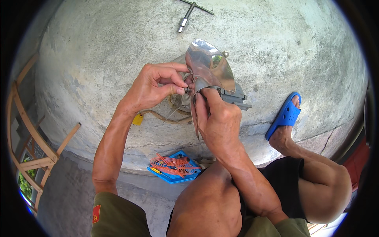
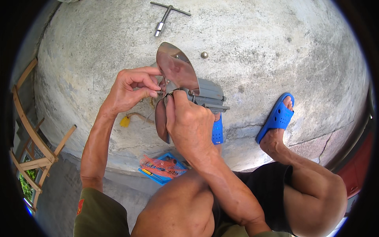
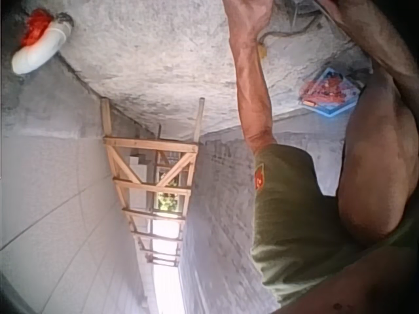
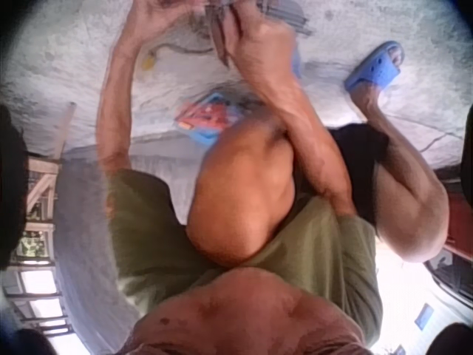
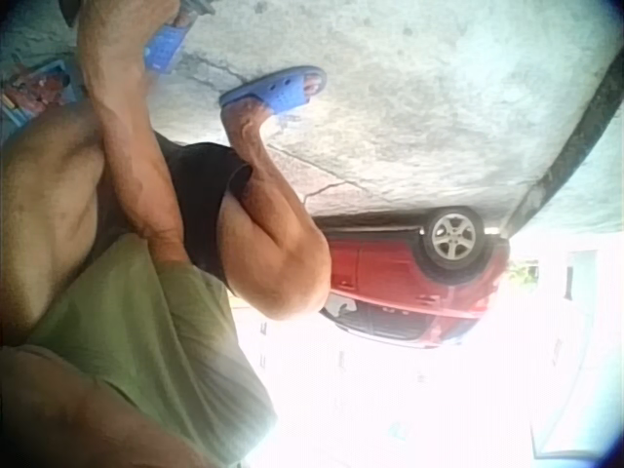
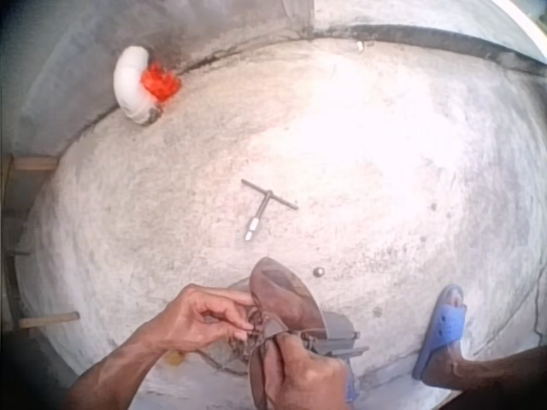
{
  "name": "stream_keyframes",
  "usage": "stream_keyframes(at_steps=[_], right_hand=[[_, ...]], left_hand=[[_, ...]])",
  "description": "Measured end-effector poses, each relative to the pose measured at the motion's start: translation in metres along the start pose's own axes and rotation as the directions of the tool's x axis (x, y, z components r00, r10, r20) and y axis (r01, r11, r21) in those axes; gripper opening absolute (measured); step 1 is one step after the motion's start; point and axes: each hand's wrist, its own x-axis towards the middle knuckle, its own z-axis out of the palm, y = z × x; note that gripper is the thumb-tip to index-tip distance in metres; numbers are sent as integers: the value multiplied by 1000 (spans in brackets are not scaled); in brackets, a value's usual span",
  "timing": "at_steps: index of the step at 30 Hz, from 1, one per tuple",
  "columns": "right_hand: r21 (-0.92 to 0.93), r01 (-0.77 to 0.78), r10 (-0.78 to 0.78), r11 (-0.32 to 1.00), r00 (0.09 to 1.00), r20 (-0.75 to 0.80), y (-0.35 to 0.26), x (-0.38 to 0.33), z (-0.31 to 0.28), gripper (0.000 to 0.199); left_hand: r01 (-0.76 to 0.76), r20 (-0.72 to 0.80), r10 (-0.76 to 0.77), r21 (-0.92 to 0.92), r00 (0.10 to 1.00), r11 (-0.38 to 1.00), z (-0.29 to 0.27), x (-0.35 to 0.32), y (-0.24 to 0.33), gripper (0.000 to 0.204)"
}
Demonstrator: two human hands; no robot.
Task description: The person attaches a three-blade fan to a small electric motor, aligns the blades, and secures them with a nut and washer using a T-handle wrench. The assembly is held and rotated during tightening.
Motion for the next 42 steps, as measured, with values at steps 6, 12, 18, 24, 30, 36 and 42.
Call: stream_keyframes(at_steps=[6, 12, 18, 24, 30, 36, 42], right_hand=[[0, -55, 55, 999, 998, 14, -4, 1, -1, 19], [10, -8, 8, 1000, 1000, -18, 0, 1, 3, 20], [-3, -64, 64, 998, 997, 31, -5, 2, -3, 21], [21, -51, 50, 998, 998, 40, -3, 3, -2, 19], [3, -86, 86, 996, 995, 59, -5, 2, -5, 17], [14, -74, 73, 997, 996, 59, -5, 3, -3, 16], [11, -89, 88, 996, 994, 64, -4, 2, -5, 19]], left_hand=[[-7, 8, 7, 12, 1000, 1000, -1, -1, -1, 20], [-14, 1, 14, -18, 1000, 1000, 0, -1, -2, 20], [-18, -7, 18, -3, 1000, 1000, 1, -2, -3, 20], [-19, -14, 19, 1, 1000, 1000, 1, -3, -4, 20], [-31, -12, 31, -9, 999, 999, 1, -2, -5, 20], [-33, -13, 33, 13, 999, 999, 1, -3, -5, 20], [-32, -3, 32, 4, 999, 999, 1, -2, -4, 20]])
